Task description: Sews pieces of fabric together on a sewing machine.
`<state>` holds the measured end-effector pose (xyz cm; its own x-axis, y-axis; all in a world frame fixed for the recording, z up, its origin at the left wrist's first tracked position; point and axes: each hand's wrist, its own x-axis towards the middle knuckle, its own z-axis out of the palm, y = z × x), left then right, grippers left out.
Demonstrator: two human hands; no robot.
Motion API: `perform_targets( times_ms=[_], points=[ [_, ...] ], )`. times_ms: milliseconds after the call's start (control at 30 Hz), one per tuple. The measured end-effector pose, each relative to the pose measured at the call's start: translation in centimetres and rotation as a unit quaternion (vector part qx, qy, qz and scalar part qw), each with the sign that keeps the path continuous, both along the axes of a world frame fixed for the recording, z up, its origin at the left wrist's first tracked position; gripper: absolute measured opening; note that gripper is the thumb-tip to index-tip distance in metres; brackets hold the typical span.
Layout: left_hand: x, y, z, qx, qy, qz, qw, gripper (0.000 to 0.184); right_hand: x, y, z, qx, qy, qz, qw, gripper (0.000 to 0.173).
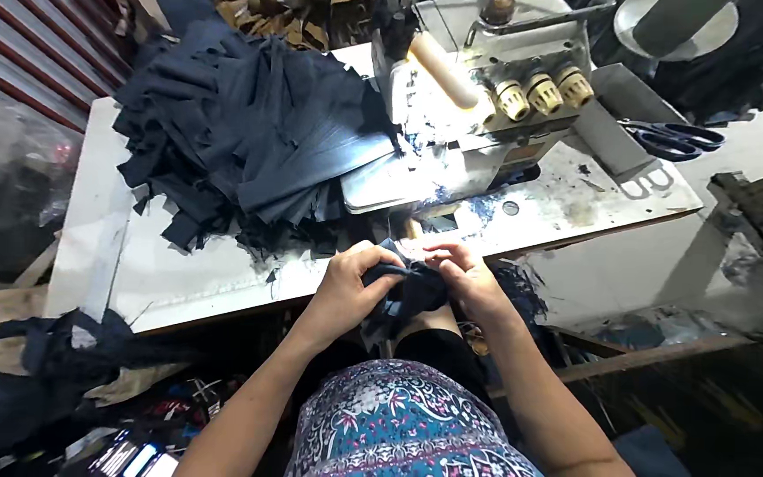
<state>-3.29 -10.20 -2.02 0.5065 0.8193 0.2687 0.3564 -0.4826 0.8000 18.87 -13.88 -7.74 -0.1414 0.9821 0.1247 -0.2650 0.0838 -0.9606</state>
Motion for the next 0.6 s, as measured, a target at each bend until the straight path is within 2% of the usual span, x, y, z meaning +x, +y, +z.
perform_targets(
  times_ms=[67, 200, 333, 600],
  points=[
    [0.1, -0.3, -0.2, 0.001, -0.002, -0.004, 1.000, 0.006, -0.2, 0.0, 0.2, 0.034, -0.013, -0.004, 0.999, 0.009],
    [0.2, -0.7, -0.6, -0.002, 0.001, 0.005, 1.000, 0.006, -0.3, 0.1, -0.2, 0.053, -0.048, 0.011, 0.997, 0.008],
    [-0.1, -1.0, -0.8, -0.042, -0.008, 0.039, 0.998, 0.006, -0.5, -0.2, -0.2, 0.017, -0.024, 0.053, 0.998, 0.033],
    [-0.1, -1.3, -0.8, -0.116, -0.029, 0.060, 0.991, 0.007, -1.5, -0.1, -0.3, 0.005, -0.050, 0.089, 0.995, 0.029]
  ],
)
